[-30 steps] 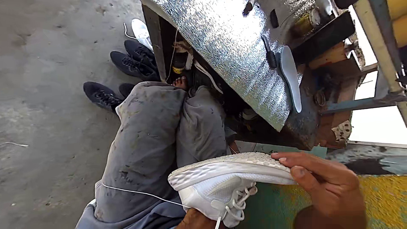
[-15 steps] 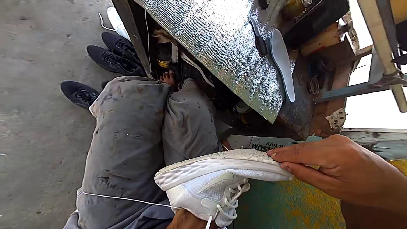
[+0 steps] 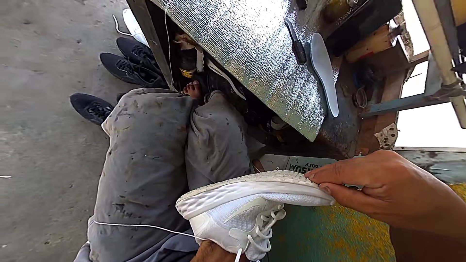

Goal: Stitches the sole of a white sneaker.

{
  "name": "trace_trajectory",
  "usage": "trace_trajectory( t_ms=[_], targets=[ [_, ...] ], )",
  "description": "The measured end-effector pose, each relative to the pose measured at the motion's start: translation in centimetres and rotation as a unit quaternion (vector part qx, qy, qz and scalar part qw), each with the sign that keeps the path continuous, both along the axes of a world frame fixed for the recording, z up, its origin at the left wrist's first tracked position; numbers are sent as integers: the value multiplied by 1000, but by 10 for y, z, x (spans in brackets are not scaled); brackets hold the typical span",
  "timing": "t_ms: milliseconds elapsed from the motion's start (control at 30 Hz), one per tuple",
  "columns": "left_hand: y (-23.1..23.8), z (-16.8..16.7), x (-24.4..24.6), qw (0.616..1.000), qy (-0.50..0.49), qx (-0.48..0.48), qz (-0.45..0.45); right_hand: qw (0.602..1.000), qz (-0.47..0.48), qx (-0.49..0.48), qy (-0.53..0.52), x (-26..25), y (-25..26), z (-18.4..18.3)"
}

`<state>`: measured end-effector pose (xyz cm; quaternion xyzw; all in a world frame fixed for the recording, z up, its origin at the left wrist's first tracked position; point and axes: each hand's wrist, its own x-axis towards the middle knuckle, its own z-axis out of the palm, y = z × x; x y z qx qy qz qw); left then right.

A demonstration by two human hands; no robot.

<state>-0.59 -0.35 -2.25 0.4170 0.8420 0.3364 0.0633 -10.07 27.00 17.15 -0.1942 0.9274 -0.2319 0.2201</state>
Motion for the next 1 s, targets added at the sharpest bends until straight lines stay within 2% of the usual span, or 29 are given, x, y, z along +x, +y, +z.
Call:
trace_trajectory(
  t_ms=[167,300,467,667,833,1000],
  targets=[
    [0,9,-4,999,-35,6,12,1000,10,-2,4,-1,1,0],
    [5,28,-11,996,-56,30,68,1000,16,-8,8,-2,0,0],
    [0,4,0,1000,-24,12,14,1000,26,-2,10,0,-3,3],
    [1,20,-6,998,-41,16,52,999,34,-1,19,1,-6,3],
    [-1,8,-2,999,-31,-13,12,999,13,-30,37,5,-9,1],
    [-6,-4,7,994,-39,79,67,997,10,-67,25,16,-20,-15]
  ],
)
